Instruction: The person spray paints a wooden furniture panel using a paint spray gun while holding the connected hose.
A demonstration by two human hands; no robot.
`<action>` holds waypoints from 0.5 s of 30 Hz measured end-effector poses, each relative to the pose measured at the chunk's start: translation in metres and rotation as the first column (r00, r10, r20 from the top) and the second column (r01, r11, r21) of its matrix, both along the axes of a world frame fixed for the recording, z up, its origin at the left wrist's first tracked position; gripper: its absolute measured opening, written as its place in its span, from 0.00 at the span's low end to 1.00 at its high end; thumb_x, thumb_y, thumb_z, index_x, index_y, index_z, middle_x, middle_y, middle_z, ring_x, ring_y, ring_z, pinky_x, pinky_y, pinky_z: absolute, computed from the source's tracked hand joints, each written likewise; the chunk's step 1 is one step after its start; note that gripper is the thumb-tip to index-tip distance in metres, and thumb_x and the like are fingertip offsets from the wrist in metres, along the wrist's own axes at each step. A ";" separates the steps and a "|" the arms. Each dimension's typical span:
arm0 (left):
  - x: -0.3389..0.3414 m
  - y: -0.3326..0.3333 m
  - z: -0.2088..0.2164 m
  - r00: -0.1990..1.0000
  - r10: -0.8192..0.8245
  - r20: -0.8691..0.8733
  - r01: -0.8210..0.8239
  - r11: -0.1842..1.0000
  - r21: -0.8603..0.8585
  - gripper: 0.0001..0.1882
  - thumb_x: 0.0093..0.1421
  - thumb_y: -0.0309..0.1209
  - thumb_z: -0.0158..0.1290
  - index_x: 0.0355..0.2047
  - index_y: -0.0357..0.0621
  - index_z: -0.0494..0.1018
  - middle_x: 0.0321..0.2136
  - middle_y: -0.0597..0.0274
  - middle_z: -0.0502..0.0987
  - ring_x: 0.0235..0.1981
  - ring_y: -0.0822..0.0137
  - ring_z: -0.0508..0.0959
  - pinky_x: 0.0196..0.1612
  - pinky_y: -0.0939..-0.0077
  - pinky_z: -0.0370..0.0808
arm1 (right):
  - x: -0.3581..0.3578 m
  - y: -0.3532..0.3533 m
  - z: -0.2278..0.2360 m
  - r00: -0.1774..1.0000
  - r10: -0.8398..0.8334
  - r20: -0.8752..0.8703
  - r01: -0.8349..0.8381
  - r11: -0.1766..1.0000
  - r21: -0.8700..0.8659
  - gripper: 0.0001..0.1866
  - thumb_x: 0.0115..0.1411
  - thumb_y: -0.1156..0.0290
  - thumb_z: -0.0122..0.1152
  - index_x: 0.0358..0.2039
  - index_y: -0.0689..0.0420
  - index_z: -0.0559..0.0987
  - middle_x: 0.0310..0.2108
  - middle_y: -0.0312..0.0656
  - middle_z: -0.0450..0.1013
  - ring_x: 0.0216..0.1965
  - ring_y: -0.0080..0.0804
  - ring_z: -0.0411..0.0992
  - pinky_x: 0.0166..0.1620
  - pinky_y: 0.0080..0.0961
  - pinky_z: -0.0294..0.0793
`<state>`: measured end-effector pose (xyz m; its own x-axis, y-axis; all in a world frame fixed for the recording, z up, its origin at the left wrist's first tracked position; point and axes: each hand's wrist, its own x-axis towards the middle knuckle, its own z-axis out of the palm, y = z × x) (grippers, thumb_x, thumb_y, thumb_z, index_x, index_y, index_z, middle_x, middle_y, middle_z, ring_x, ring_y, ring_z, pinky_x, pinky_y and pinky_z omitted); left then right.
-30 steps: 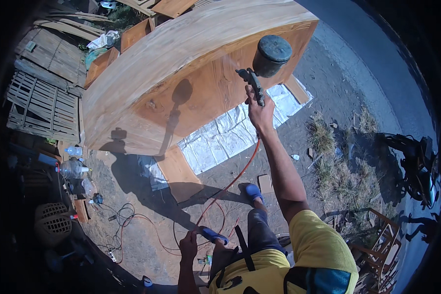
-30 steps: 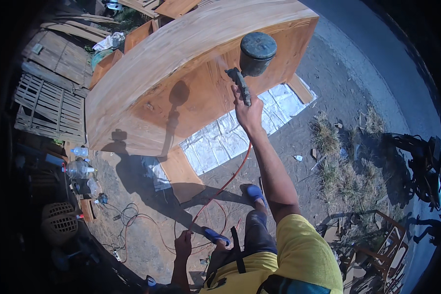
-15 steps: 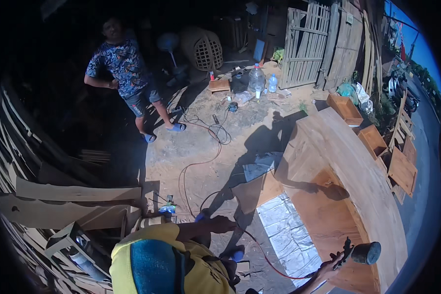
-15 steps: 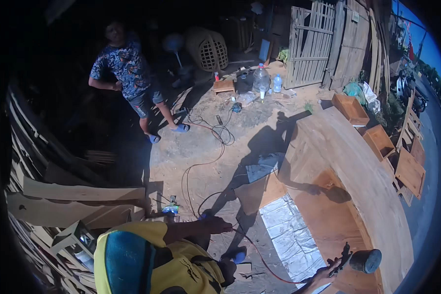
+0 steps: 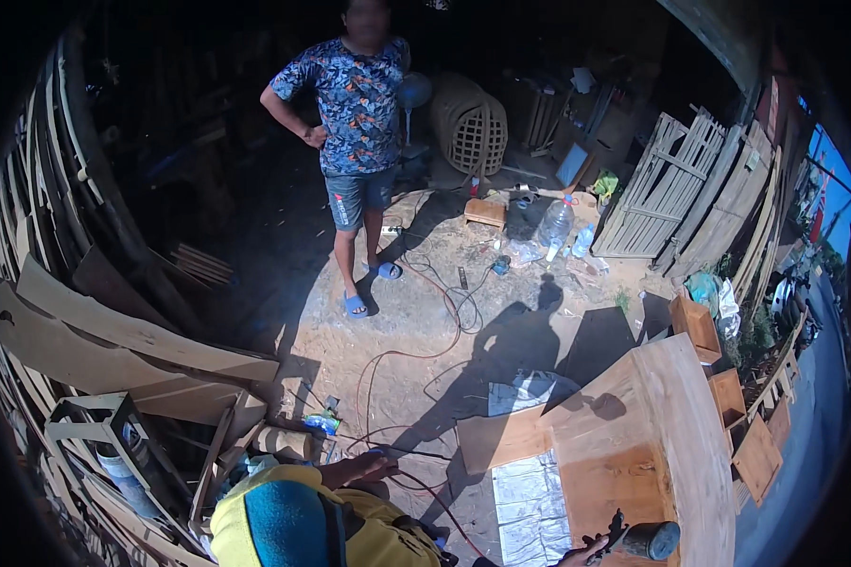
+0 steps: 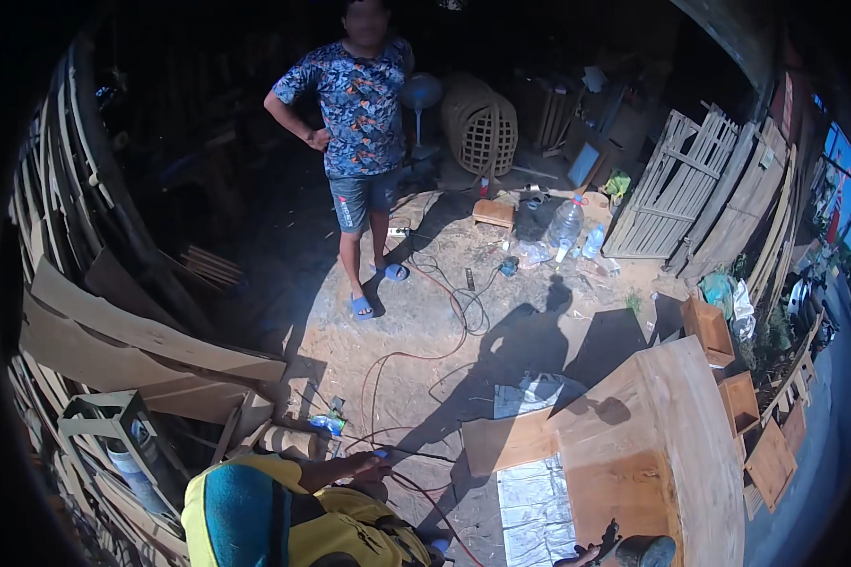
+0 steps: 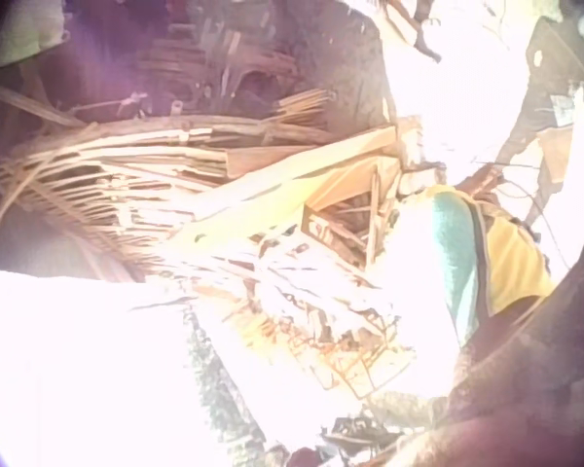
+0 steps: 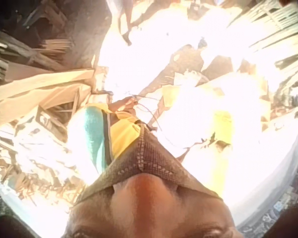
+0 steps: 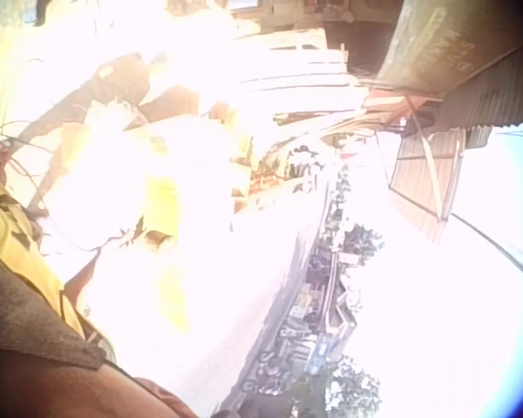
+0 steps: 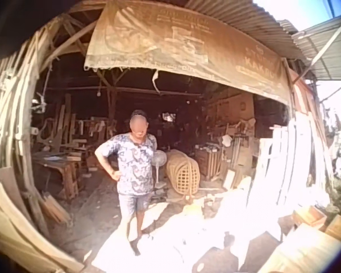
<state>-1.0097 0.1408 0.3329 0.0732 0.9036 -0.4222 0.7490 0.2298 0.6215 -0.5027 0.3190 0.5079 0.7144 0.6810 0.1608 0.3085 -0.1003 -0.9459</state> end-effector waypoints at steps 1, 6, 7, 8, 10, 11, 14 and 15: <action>-0.020 -0.001 -0.010 1.000 0.014 0.004 -0.013 1.000 -0.007 0.19 0.76 0.50 0.46 0.48 0.53 0.79 0.38 0.50 0.83 0.44 0.45 0.84 0.47 0.50 0.79 | -0.017 0.004 0.001 1.000 0.001 0.004 -0.001 1.000 -0.004 0.36 0.75 0.45 0.59 0.55 0.76 0.80 0.44 0.56 0.81 0.38 0.38 0.76 0.44 0.36 0.75; -0.105 0.045 -0.023 0.995 -0.096 0.029 0.091 0.987 0.135 0.20 0.76 0.50 0.46 0.49 0.52 0.79 0.41 0.51 0.84 0.45 0.45 0.84 0.49 0.52 0.80 | -0.082 0.010 0.005 1.000 -0.005 0.010 0.005 1.000 0.003 0.36 0.75 0.46 0.59 0.55 0.76 0.80 0.44 0.57 0.81 0.39 0.39 0.76 0.45 0.36 0.75; -0.120 0.048 -0.018 0.995 -0.099 0.008 0.098 0.990 0.104 0.19 0.76 0.50 0.46 0.49 0.52 0.79 0.42 0.51 0.84 0.45 0.46 0.84 0.49 0.53 0.80 | -0.094 0.009 0.005 1.000 0.006 0.014 -0.006 1.000 0.002 0.36 0.75 0.46 0.59 0.55 0.76 0.80 0.45 0.57 0.81 0.39 0.39 0.76 0.45 0.36 0.75; -0.135 0.055 -0.013 0.991 -0.130 -0.040 0.131 0.991 0.026 0.17 0.76 0.48 0.47 0.50 0.53 0.79 0.42 0.51 0.84 0.44 0.47 0.84 0.48 0.53 0.80 | -0.102 0.005 0.003 1.000 0.014 0.013 -0.014 1.000 0.007 0.36 0.75 0.46 0.59 0.55 0.76 0.80 0.45 0.57 0.81 0.39 0.39 0.76 0.46 0.36 0.76; -0.159 0.070 -0.020 0.995 -0.079 -0.062 0.076 0.996 -0.046 0.16 0.76 0.45 0.46 0.51 0.53 0.79 0.43 0.51 0.83 0.45 0.49 0.84 0.48 0.54 0.81 | -0.116 -0.001 -0.001 1.000 0.024 0.011 -0.025 0.999 0.027 0.36 0.75 0.46 0.59 0.55 0.77 0.80 0.45 0.57 0.81 0.39 0.39 0.76 0.46 0.36 0.76; -0.177 0.066 -0.024 0.989 -0.119 -0.092 0.122 0.992 0.020 0.16 0.76 0.44 0.47 0.51 0.52 0.79 0.44 0.51 0.82 0.46 0.49 0.84 0.49 0.54 0.81 | -0.124 0.000 -0.005 0.999 0.042 0.007 -0.043 0.998 0.043 0.36 0.75 0.46 0.59 0.55 0.77 0.80 0.45 0.58 0.81 0.40 0.40 0.76 0.46 0.37 0.76; -0.197 0.065 -0.038 1.000 0.014 0.003 -0.014 0.999 0.047 0.23 0.72 0.53 0.50 0.45 0.48 0.80 0.42 0.46 0.84 0.44 0.46 0.85 0.49 0.53 0.80 | -0.157 -0.008 0.011 0.998 0.001 -0.068 0.000 1.000 0.004 0.40 0.73 0.43 0.61 0.53 0.79 0.80 0.45 0.59 0.80 0.44 0.43 0.77 0.50 0.40 0.75; -0.206 0.066 -0.041 0.991 -0.123 -0.053 0.128 0.986 0.109 0.19 0.73 0.49 0.51 0.49 0.49 0.79 0.45 0.48 0.83 0.46 0.48 0.84 0.50 0.55 0.81 | -0.169 0.004 0.010 0.994 0.054 -0.092 -0.050 0.998 0.037 0.41 0.72 0.42 0.61 0.52 0.79 0.80 0.45 0.58 0.80 0.44 0.43 0.77 0.51 0.40 0.75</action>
<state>-1.2160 0.2071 0.2916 0.1718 0.9303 -0.3242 0.7960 0.0628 0.6020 -0.6715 0.3232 0.5183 0.6911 0.7128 0.1199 0.2233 -0.0527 -0.9733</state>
